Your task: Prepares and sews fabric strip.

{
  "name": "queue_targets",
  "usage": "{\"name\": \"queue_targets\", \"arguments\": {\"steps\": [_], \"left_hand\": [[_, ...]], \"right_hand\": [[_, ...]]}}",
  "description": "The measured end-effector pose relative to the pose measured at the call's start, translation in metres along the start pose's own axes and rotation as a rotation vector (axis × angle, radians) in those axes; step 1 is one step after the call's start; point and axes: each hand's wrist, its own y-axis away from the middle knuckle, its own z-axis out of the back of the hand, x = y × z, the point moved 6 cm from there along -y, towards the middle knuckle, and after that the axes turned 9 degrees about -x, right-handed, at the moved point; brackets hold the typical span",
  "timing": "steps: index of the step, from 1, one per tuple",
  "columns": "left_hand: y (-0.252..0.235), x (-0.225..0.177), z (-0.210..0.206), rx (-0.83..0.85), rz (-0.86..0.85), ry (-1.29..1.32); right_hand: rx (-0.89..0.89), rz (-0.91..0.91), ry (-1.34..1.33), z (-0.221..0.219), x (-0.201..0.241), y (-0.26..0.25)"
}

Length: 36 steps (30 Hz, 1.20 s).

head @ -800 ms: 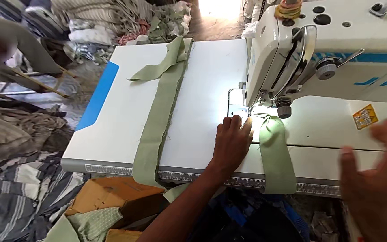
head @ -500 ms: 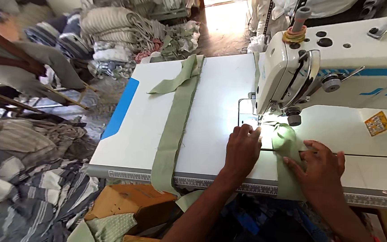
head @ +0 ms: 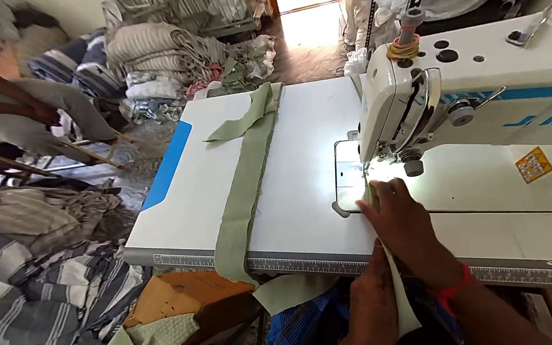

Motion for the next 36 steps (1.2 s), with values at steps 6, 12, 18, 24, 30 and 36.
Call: {"name": "queue_targets", "arguments": {"steps": [6, 12, 18, 24, 30, 36], "left_hand": [[-0.007, -0.013, -0.007, 0.104, 0.017, -0.052], [-0.003, -0.009, 0.009, 0.007, 0.008, 0.121], [-0.001, -0.01, 0.011, 0.016, 0.015, 0.148], [-0.003, -0.013, 0.013, 0.011, -0.013, 0.134], [-0.006, -0.011, 0.012, 0.015, -0.035, 0.077], [-0.003, -0.012, 0.015, -0.017, -0.059, 0.041]], "right_hand": [[0.005, 0.058, 0.179, -0.005, 0.001, -0.022], [0.023, 0.005, 0.184, -0.009, 0.003, -0.021], [0.041, -0.013, 0.138, -0.003, 0.0, 0.0], [0.049, 0.0, 0.167, -0.002, 0.005, -0.001], [0.05, 0.002, 0.178, -0.003, 0.005, 0.0], [0.06, 0.011, 0.171, -0.001, 0.005, 0.002]]}}
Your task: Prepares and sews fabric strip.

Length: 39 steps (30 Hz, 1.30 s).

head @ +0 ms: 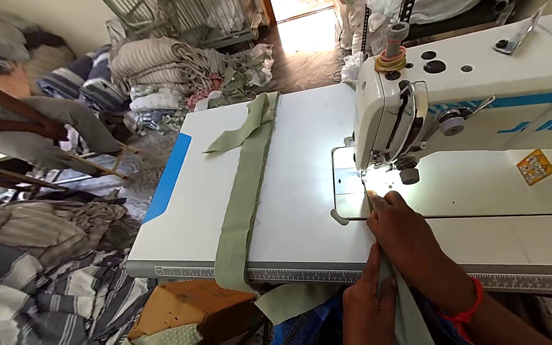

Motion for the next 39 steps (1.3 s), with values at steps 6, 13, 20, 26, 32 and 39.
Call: {"name": "queue_targets", "arguments": {"steps": [6, 13, 20, 26, 32, 39], "left_hand": [[0.002, -0.001, -0.0013, 0.01, 0.017, -0.017], [0.0008, -0.0032, -0.0046, 0.005, 0.026, -0.009], [-0.0005, -0.0021, -0.0048, -0.023, -0.001, -0.045], [0.0008, -0.002, -0.0049, -0.037, -0.012, -0.028], [-0.0017, 0.0008, -0.0034, -0.015, 0.001, -0.037], [-0.003, -0.0006, -0.0043, -0.006, -0.015, -0.034]], "right_hand": [[0.002, -0.011, -0.018, 0.0004, 0.0, 0.0], [0.001, 0.007, -0.014, 0.001, -0.0003, 0.0008], [-0.001, 0.008, -0.037, 0.0006, -0.0016, 0.0007], [-0.016, -0.001, -0.054, 0.0001, -0.002, 0.0014], [-0.01, 0.0, -0.052, -0.0003, -0.0022, 0.0019], [-0.003, -0.006, -0.049, 0.0003, -0.0018, 0.0013]]}}
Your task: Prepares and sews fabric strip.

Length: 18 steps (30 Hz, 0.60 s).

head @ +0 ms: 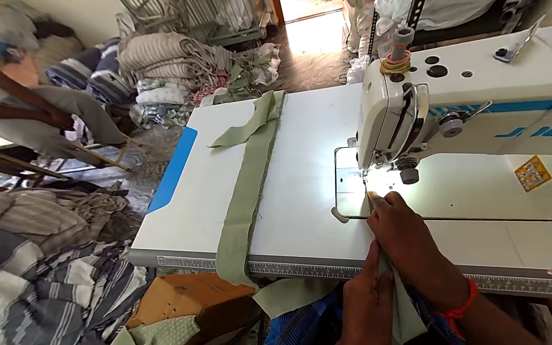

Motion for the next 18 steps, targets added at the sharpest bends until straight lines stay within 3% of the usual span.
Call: {"name": "queue_targets", "arguments": {"steps": [18], "left_hand": [[0.0033, 0.002, 0.0001, 0.001, 0.009, -0.037]], "right_hand": [[-0.014, 0.021, -0.018, -0.0003, -0.0003, 0.0031]]}}
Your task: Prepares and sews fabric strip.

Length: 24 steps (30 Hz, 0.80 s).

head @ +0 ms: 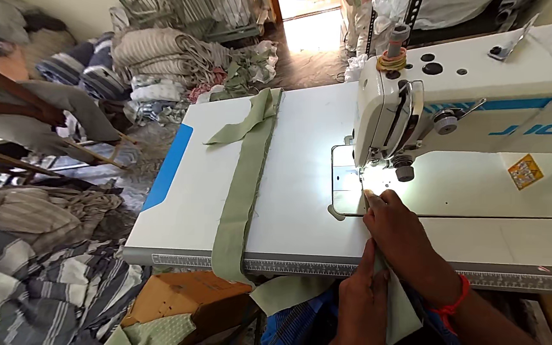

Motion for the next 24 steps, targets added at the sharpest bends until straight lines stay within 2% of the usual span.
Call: {"name": "queue_targets", "arguments": {"steps": [24], "left_hand": [[-0.0003, -0.0016, 0.0001, 0.023, -0.001, 0.008]], "right_hand": [[0.01, -0.005, -0.022, 0.0007, -0.0015, 0.0002]]}}
